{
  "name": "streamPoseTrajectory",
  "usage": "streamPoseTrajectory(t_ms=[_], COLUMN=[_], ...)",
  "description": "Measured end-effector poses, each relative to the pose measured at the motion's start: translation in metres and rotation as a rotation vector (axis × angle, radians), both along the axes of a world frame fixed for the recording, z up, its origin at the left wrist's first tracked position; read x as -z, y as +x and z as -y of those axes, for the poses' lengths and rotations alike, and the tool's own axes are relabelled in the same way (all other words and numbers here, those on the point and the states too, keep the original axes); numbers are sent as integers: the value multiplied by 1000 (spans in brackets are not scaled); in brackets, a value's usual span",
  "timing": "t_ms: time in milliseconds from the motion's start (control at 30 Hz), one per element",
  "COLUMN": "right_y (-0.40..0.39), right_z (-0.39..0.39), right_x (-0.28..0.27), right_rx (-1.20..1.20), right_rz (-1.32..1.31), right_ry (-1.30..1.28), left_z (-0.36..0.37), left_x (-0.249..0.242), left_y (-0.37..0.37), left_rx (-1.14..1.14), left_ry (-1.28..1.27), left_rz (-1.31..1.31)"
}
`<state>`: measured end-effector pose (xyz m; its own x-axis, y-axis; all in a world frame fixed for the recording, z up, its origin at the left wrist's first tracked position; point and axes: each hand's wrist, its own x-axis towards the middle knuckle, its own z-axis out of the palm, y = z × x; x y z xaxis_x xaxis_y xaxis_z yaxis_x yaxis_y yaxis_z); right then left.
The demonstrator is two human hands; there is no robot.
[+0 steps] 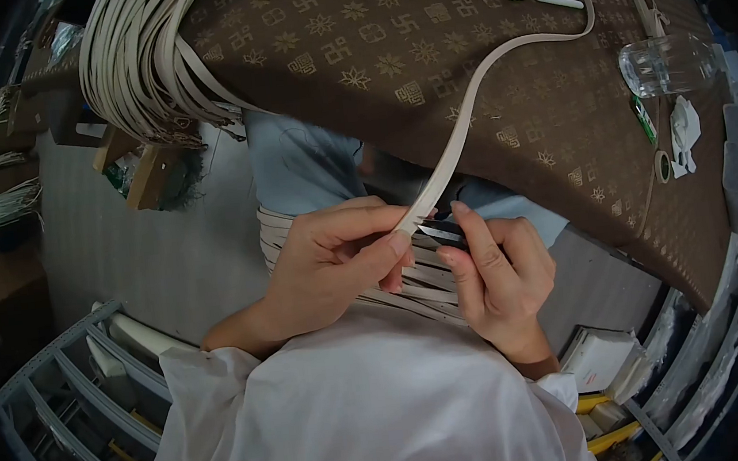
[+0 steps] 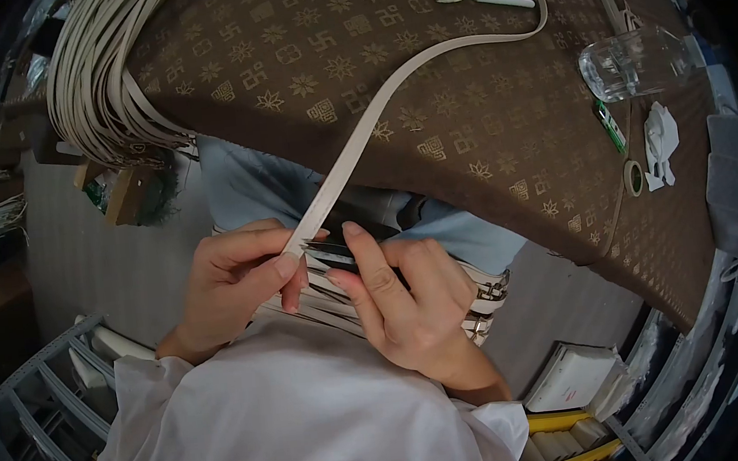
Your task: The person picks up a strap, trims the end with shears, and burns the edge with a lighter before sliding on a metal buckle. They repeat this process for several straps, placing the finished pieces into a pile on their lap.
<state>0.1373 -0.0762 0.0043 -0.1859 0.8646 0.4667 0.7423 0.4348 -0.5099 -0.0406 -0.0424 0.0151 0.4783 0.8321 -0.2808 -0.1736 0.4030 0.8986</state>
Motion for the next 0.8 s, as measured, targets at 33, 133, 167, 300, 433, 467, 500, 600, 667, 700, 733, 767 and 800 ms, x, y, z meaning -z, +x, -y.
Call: streamPoseTrajectory(t_ms=[33, 133, 167, 300, 433, 467, 500, 600, 667, 700, 733, 767, 800], right_y=[0, -1, -2, -2, 0, 2, 6, 17, 25, 27, 28, 27, 24], right_z=[0, 0, 0, 0, 1, -1, -4, -16, -30, -36, -42, -46, -47], right_x=[0, 1, 1, 2, 2, 1, -1, -21, -27, -29, -31, -33, -34], right_rx=[-2, 19, 22, 30, 33, 33, 5, -67, -187, -200, -270, -338, -345], right_rz=[9, 16, 15, 27, 50, 51, -15, -64, 1, 3, 37, 70, 70], right_ry=[-9, -17, -17, 0, 6, 6, -21, -44, 52, 56, 71, 88, 99], left_z=[0, 0, 0, 0, -1, -4, -6, -16, -19, -20, -21, -22, -24], left_x=[-1, -1, -1, 0, -1, -1, -1, -10, -10, -11, -13, -15, -17], left_y=[0, 1, 1, 1, 0, -5, -9, -15, -21, -23, -25, -26, -28], left_rx=[3, -7, -11, -22, -31, 31, 90, 151, 169, 203, 190, 203, 219], left_ry=[0, 15, 23, 2, -17, -56, -97, -76, -68, -56, -50, -78, -102], left_rz=[-3, -10, -12, -21, 2, 4, 7, -66, -39, -11, -9, -15, -22])
